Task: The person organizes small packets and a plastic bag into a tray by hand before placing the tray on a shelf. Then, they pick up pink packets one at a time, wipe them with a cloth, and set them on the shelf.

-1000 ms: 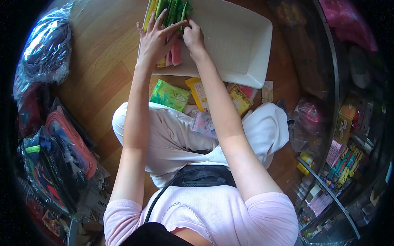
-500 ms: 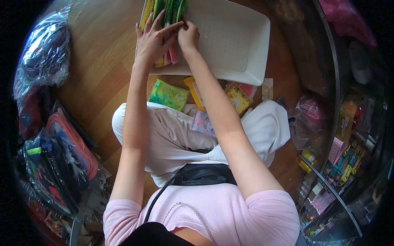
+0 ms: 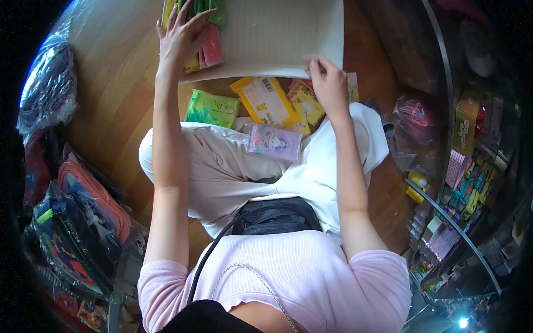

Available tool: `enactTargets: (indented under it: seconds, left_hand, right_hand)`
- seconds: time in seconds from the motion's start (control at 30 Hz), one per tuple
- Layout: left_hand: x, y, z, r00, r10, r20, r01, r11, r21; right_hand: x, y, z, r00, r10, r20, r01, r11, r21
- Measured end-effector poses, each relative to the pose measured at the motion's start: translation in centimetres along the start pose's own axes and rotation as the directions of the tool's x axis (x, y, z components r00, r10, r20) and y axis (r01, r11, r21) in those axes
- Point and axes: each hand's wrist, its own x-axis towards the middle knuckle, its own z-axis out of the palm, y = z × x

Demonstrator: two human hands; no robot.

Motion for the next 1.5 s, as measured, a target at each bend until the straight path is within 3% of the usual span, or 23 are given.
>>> enactTargets:
  seconds: [0.03, 0.1, 0.13, 0.2, 0.33, 0.43, 0.53, 0.57, 0.63, 0.7, 0.8, 0.83, 0.9, 0.97, 1.03, 1.13, 1.23, 1.3, 1.37, 1.43, 1.5]
  left_hand:
    - [-0.1, 0.0, 0.1, 1.0, 0.003, -0.015, -0.003, 1.0, -0.011]
    - [-0.1, -0.1, 0.3, 1.0, 0.01, -0.02, -0.01, 1.0, 0.006]
    - [0.0, -0.1, 0.4, 1.0, 0.01, -0.019, -0.01, 1.0, 0.012]
    - [0.0, -0.2, 0.3, 1.0, 0.013, -0.022, -0.013, 1.0, 0.021]
    - [-0.1, 0.1, 0.0, 1.0, 0.012, -0.024, -0.012, 1.0, 0.01]
    - [0.1, 0.1, -0.1, 1.0, 0.007, -0.028, -0.007, 1.0, 0.004]
    - [-0.1, 0.3, -0.2, 1.0, -0.002, -0.016, 0.002, 1.0, 0.009]
    - [-0.1, 0.2, -0.2, 1.0, -0.007, -0.02, 0.007, 1.0, 0.013]
    - [0.0, -0.1, 0.0, 1.0, 0.003, -0.022, -0.003, 1.0, 0.0]
    - [0.0, -0.3, 0.3, 1.0, -0.002, -0.022, 0.002, 1.0, 0.005]
    - [0.1, -0.3, 0.3, 1.0, -0.002, -0.019, 0.002, 1.0, 0.008]
    - [0.0, -0.2, 0.2, 1.0, -0.012, -0.017, 0.012, 1.0, 0.007]
    - [0.1, -0.1, 0.2, 1.0, -0.025, -0.017, 0.025, 1.0, 0.008]
    - [0.1, -0.3, 0.3, 1.0, -0.009, -0.024, 0.009, 1.0, -0.018]
    - [0.1, -0.3, 0.2, 1.0, -0.012, -0.022, 0.012, 1.0, -0.01]
    - [0.0, -0.1, 0.1, 1.0, -0.015, -0.027, 0.015, 1.0, -0.003]
    - [0.2, -0.6, 0.4, 0.999, -0.013, -0.033, 0.013, 1.0, -0.002]
    - [0.3, -0.9, 0.9, 0.999, -0.003, -0.038, 0.002, 1.0, -0.007]
    - [0.3, -1.1, 1.2, 0.999, -0.002, -0.038, 0.001, 1.0, -0.022]
    - [0.2, -1.1, 1.0, 0.999, -0.004, -0.043, 0.002, 0.999, -0.033]
    - [0.2, -0.8, 0.6, 0.999, -0.001, -0.039, 0.0, 1.0, -0.029]
  right_hand:
    - [-1.5, 1.5, -0.5, 0.997, 0.048, 0.052, -0.036, 0.977, -0.211]
    - [-3.9, 5.6, 0.1, 0.986, 0.081, 0.143, -0.018, 0.919, -0.393]
    - [-4.6, 6.9, 0.6, 0.987, 0.084, 0.138, -0.023, 0.919, -0.394]
    - [-5.4, 8.9, 1.6, 0.989, 0.095, 0.11, 0.005, 0.737, -0.676]
    - [-5.0, 10.6, 2.7, 0.993, 0.092, 0.079, -0.016, 0.743, -0.669]
    - [-5.2, 10.2, 2.2, 0.998, -0.048, 0.05, 0.07, 0.749, -0.659]
    - [-6.0, 8.5, 0.6, 0.98, -0.099, 0.175, 0.154, 0.928, -0.338]
    - [-6.4, 7.3, -0.2, 0.978, -0.106, 0.178, 0.161, 0.928, -0.336]
    - [-7.0, 3.0, -2.3, 0.938, 0.028, 0.346, 0.075, 0.957, -0.282]
    - [-7.0, 0.6, -3.5, 0.93, 0.036, 0.366, 0.045, 0.977, -0.21]
    - [-5.7, -1.2, -4.0, 0.954, -0.21, 0.216, 0.205, 0.978, 0.044]
    - [-4.7, -1.7, -3.0, 0.953, -0.212, 0.218, 0.207, 0.977, 0.044]
    - [-2.1, -3.6, 0.4, 0.994, -0.112, -0.008, 0.105, 0.9, 0.424]
    - [0.9, -5.6, 3.8, 0.996, -0.063, -0.07, 0.081, 0.953, 0.292]
    - [4.0, -5.8, 7.9, 0.985, -0.138, -0.1, 0.136, 0.99, -0.027]
    - [6.3, -7.0, 12.0, 0.986, -0.106, -0.126, 0.09, 0.988, -0.125]
    - [6.7, -7.8, 14.0, 0.996, -0.07, -0.046, 0.069, 0.997, -0.028]
    - [6.9, -7.4, 15.0, 0.995, -0.101, -0.016, 0.099, 0.991, -0.094]
    - [7.3, -7.7, 15.4, 0.984, -0.126, 0.129, 0.124, 0.992, 0.021]
    - [7.5, -7.4, 16.4, 0.985, -0.122, 0.124, 0.12, 0.993, 0.019]
    - [8.0, -7.1, 17.0, 0.978, -0.15, 0.146, 0.118, 0.971, 0.206]
